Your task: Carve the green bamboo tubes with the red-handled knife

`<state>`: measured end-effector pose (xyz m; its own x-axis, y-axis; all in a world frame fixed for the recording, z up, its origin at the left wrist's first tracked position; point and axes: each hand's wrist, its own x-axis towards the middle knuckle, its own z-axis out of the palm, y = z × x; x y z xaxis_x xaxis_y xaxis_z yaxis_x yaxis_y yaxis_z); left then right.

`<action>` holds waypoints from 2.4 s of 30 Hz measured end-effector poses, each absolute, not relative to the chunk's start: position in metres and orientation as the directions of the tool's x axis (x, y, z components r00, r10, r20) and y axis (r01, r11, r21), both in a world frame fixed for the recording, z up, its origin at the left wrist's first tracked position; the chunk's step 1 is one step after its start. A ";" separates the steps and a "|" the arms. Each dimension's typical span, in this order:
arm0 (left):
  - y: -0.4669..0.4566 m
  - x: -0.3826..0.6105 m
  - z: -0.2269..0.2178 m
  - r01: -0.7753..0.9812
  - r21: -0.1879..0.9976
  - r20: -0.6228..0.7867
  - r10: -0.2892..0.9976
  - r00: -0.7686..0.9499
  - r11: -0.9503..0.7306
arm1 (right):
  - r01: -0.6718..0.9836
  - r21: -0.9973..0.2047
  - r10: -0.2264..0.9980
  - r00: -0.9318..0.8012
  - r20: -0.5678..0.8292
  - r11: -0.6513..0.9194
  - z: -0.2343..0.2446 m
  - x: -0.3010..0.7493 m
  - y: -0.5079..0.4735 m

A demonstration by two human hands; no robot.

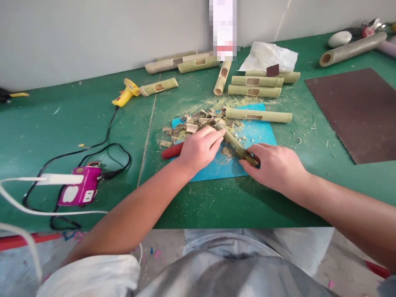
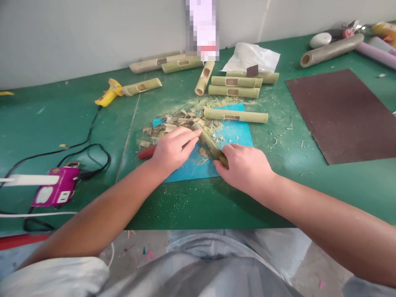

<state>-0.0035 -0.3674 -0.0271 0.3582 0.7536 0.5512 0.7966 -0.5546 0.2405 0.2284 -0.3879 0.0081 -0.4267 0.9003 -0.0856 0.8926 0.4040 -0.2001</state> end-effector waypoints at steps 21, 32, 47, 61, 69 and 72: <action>-0.366 -0.004 -0.024 0.799 0.181 0.538 0.738 0.407 -0.573 | 0.887 -0.101 0.886 -0.459 -0.069 0.451 0.010 0.227 -0.394; -0.368 -0.004 -0.024 0.787 0.138 0.547 0.709 0.446 -0.601 | 0.889 -0.094 0.883 -0.456 -0.108 0.448 0.011 0.226 -0.395; -0.373 -0.005 -0.022 0.808 0.095 0.549 0.708 0.445 -0.581 | 0.886 -0.085 0.881 -0.462 -0.097 0.455 0.009 0.225 -0.395; -0.390 0.010 -0.021 0.773 0.079 0.502 0.695 0.515 -0.630 | 0.885 -0.108 0.881 -0.463 -0.099 0.453 0.008 0.226 -0.395; -0.396 0.015 -0.018 0.772 0.013 0.477 0.682 0.554 -0.635 | 0.879 -0.122 0.874 -0.474 -0.105 0.461 0.009 0.226 -0.395; -0.398 0.017 -0.017 0.743 0.060 0.451 0.682 0.576 -0.667 | 0.879 -0.126 0.873 -0.474 -0.111 0.461 0.009 0.226 -0.395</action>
<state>0.0166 -0.3981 -0.0174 0.5762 0.6819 0.4505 0.7425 -0.6671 0.0599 0.2264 -0.3952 0.0089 -0.4740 0.8735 -0.1113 0.8786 0.4608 -0.1257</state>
